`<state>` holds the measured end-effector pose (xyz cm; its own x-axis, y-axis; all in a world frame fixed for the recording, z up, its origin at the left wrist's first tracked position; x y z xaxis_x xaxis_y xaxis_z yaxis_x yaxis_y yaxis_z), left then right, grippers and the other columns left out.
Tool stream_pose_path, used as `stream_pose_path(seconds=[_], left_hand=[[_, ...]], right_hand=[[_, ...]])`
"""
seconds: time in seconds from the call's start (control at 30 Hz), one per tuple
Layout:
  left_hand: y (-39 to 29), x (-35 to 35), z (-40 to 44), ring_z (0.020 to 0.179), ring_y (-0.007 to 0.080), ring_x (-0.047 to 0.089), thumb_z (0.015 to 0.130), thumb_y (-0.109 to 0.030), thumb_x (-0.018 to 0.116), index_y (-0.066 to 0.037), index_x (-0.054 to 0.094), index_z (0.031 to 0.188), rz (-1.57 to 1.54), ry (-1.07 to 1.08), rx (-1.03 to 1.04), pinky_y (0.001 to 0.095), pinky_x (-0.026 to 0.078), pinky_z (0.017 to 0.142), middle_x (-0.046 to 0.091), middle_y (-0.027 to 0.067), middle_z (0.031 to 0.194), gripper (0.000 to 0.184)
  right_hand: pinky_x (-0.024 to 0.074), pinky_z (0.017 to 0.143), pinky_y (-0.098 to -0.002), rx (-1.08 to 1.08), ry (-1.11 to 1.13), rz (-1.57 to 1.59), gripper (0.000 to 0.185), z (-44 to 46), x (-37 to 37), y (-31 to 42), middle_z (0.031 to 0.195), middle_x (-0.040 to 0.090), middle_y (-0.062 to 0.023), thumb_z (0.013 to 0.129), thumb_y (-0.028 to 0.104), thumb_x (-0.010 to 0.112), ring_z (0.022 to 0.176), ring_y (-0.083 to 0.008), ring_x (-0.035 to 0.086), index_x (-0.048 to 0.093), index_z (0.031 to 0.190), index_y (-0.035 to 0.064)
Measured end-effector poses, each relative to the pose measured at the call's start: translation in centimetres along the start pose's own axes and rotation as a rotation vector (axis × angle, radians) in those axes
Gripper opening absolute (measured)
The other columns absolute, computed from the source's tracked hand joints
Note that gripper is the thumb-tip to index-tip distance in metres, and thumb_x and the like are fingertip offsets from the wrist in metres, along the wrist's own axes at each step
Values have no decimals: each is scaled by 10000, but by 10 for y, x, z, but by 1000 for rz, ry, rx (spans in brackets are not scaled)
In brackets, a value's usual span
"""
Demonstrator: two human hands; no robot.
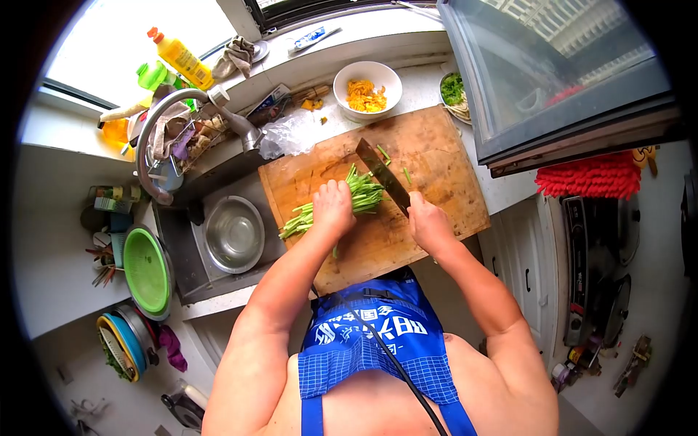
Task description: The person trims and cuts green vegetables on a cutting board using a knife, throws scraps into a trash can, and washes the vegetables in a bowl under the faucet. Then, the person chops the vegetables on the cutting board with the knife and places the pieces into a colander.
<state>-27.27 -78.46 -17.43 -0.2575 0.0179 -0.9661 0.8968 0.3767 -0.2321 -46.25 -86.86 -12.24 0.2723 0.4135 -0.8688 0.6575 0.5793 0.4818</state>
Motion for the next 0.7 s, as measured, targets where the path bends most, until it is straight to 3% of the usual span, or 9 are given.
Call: stream_pose_path(seconds=[0.13, 0.2, 0.33, 0.43, 0.63, 0.7], left_hand=[[0, 1, -1, 895, 342, 500, 570, -76, 699, -25, 461, 934, -42, 14, -10, 438, 425, 761, 500, 158, 939, 438], [0, 1, -1, 898, 340, 501, 569, -73, 699, -24, 464, 932, -50, 8, -7, 437, 426, 763, 502, 158, 940, 435], [-2, 0, 0, 937, 306, 511, 624, -85, 678, -26, 498, 955, -14, 42, -32, 404, 431, 797, 518, 144, 973, 381], [3, 11, 1, 899, 330, 505, 586, -69, 670, -23, 472, 932, -30, -61, 7, 427, 426, 759, 506, 153, 937, 402], [1, 10, 0, 882, 314, 499, 595, -76, 649, -25, 476, 936, -36, -55, 21, 411, 410, 739, 502, 143, 927, 386], [-2, 5, 0, 924, 298, 500, 620, -96, 663, -29, 492, 964, -11, 0, -5, 398, 410, 777, 509, 133, 964, 390]], right_hand=[[445, 611, -521, -24, -11, 77, 162, -30, -42, 23, 734, 596, -225, 870, 96, 512, 701, -437, 577, 430, 993, 30], [454, 615, -530, -32, 101, 18, 95, -41, -53, 35, 773, 609, -219, 849, 56, 465, 708, -434, 587, 408, 923, 38], [453, 613, -532, -46, 135, -9, 125, -41, -35, 33, 750, 601, -216, 816, 18, 466, 707, -439, 585, 399, 921, 32], [451, 623, -536, -35, 181, -72, 163, -31, -27, 32, 752, 596, -222, 779, -24, 452, 716, -447, 584, 383, 921, 18], [447, 652, -540, -14, 353, -89, 153, 4, -22, 37, 799, 593, -256, 785, -31, 417, 754, -458, 580, 368, 927, -4], [449, 613, -544, -110, 269, -89, 124, 13, -11, 35, 696, 576, -272, 808, 3, 446, 682, -464, 571, 367, 902, -11]])
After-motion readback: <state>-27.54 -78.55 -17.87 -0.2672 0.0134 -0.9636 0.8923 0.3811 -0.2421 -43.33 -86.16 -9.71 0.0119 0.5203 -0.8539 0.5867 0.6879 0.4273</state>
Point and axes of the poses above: each hand's wrist, its own z-axis towards the middle knuckle, its own x-axis out of the palm, y = z × x, the point moved 2 cm from there along z, towards the middle knuckle
